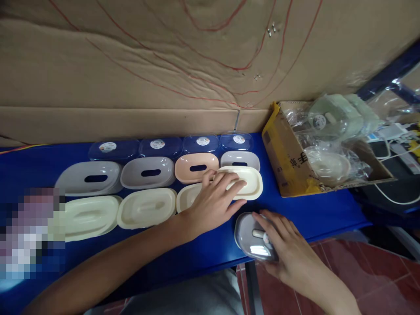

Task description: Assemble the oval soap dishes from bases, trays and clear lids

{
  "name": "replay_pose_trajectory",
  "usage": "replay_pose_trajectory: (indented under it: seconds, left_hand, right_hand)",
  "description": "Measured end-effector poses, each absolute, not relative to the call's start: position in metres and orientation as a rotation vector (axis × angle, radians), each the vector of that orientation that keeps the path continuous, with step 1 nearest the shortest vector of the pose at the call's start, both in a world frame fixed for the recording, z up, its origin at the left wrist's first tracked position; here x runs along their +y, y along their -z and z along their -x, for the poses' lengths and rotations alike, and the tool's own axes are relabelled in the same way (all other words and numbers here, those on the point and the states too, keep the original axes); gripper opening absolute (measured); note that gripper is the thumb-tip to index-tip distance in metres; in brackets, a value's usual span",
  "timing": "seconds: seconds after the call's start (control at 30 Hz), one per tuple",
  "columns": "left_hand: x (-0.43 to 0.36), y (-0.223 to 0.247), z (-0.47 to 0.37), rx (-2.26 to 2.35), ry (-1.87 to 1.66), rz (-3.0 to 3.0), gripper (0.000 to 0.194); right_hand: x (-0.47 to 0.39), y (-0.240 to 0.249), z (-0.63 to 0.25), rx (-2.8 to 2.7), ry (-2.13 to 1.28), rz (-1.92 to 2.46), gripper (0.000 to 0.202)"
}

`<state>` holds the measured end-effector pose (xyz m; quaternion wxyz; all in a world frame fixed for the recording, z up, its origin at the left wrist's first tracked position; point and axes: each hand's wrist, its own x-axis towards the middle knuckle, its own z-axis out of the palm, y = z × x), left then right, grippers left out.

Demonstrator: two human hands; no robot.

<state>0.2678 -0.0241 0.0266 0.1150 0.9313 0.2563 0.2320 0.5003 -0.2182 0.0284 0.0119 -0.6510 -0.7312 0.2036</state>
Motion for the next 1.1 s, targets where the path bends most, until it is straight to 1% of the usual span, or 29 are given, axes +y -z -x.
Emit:
replay_pose_trajectory:
  seconds: [0.23, 0.43, 0.63, 0.77, 0.87, 0.93, 1.0, 1.1]
  left_hand:
    - [-0.057, -0.008, -0.273, 0.684, -0.509, -2.870, 0.034]
    - [-0.055, -0.002, -0.286, 0.702, -0.494, -2.928, 0.034]
    - [-0.052, -0.006, -0.294, 0.706, -0.493, -2.926, 0.034]
    - [-0.052, -0.005, -0.293, 0.729, -0.484, -2.911, 0.042]
    - [-0.055, -0.008, -0.278, 0.697, -0.518, -2.894, 0.042]
    - [-0.061, -0.013, -0.258, 0.601, -0.590, -2.732, 0.043]
    - [-0.072, -0.019, -0.231, 0.500, -0.640, -2.385, 0.054]
    - [-0.094, -0.020, -0.188, 0.439, -0.530, -1.794, 0.092]
  right_hand:
    - [-0.264, -0.033, -0.552, -2.079, -0.832, 2.133, 0.104]
    - [-0.273, -0.031, -0.554, -2.048, -0.934, 2.106, 0.108]
    - [-0.254, -0.031, -0.548, -2.018, -0.889, 2.095, 0.107]
    - [-0.244, -0.032, -0.547, -2.050, -0.864, 2.058, 0.106]
    - [-0.241, -0.034, -0.546, -2.098, -0.827, 2.051, 0.105]
    - [-0.242, -0.036, -0.544, -2.136, -0.791, 2.027, 0.109]
    - [-0.242, -0.038, -0.539, -2.159, -0.766, 1.999, 0.117]
    - [-0.230, -0.040, -0.519, -2.224, -0.791, 1.920, 0.129]
